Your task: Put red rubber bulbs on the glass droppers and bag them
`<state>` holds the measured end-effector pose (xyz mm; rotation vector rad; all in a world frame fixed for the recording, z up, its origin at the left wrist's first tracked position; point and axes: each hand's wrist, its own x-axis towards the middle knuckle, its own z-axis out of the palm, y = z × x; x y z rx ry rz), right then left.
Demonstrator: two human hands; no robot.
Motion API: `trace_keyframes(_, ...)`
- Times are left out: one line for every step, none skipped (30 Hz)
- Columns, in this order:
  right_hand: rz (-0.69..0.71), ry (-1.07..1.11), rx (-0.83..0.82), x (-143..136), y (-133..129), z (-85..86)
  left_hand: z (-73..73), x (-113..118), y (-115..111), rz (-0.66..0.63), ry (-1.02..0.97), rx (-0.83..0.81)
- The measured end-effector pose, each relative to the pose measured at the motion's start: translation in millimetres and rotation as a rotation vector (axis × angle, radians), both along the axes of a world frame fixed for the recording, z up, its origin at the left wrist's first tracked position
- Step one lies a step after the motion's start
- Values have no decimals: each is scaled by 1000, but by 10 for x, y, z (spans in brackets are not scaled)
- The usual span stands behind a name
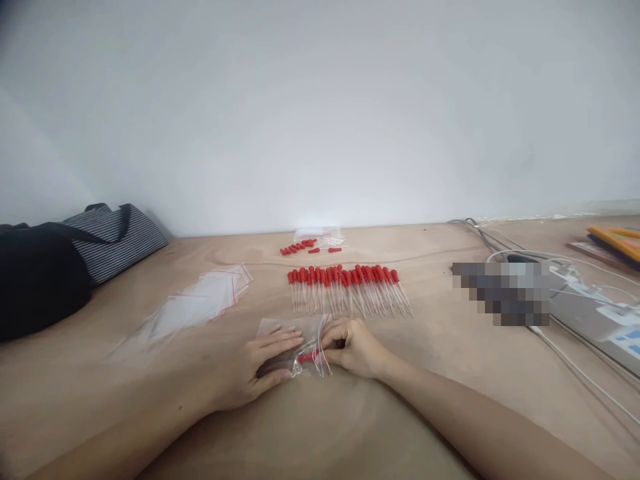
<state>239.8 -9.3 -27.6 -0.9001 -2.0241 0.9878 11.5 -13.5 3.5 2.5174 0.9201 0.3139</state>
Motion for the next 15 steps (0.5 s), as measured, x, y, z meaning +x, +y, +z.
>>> trace_keyframes(-4,5,0,-21,-4,7,0,9,3,-1,7,-2)
trace_keyframes(-11,1,-3,-37,-8,14,0,12,5,-3,13,-2)
trace_keyframes(-14,-8,-7,-47,-12,21,-1,11,6,-4,15,-2)
trace_keyframes(-11,-19,-11,-48,-15,27,-2,6,6,-6,16,-1)
trace_keyframes(2,-31,-13,-41,-16,34,-4,0,5,-11,12,0)
trace_keyframes(26,-42,-14,-24,-13,41,-5,-6,4,-15,9,2)
trace_keyframes(50,-53,-14,3,-4,47,-5,-11,2,-12,6,4)
trace_keyframes(62,-68,-15,39,13,55,-4,-15,1,-4,6,5)
trace_keyframes(46,-88,-13,85,42,64,-4,-18,-1,6,8,5)
trace_keyframes(-7,-111,-3,139,84,75,-2,-19,-1,14,11,3)
trace_keyframes(-97,-137,17,199,140,89,-2,-20,-1,20,15,0)
trace_keyframes(-213,-169,44,262,210,107,-2,-21,0,21,18,-3)
trace_keyframes(-339,-205,85,325,293,130,-2,-21,2,18,19,-4)
trace_keyframes(-456,-258,137,384,386,155,-3,-21,3,15,22,-4)
trace_keyframes(-541,-337,179,434,485,183,-3,-22,4,16,26,-4)
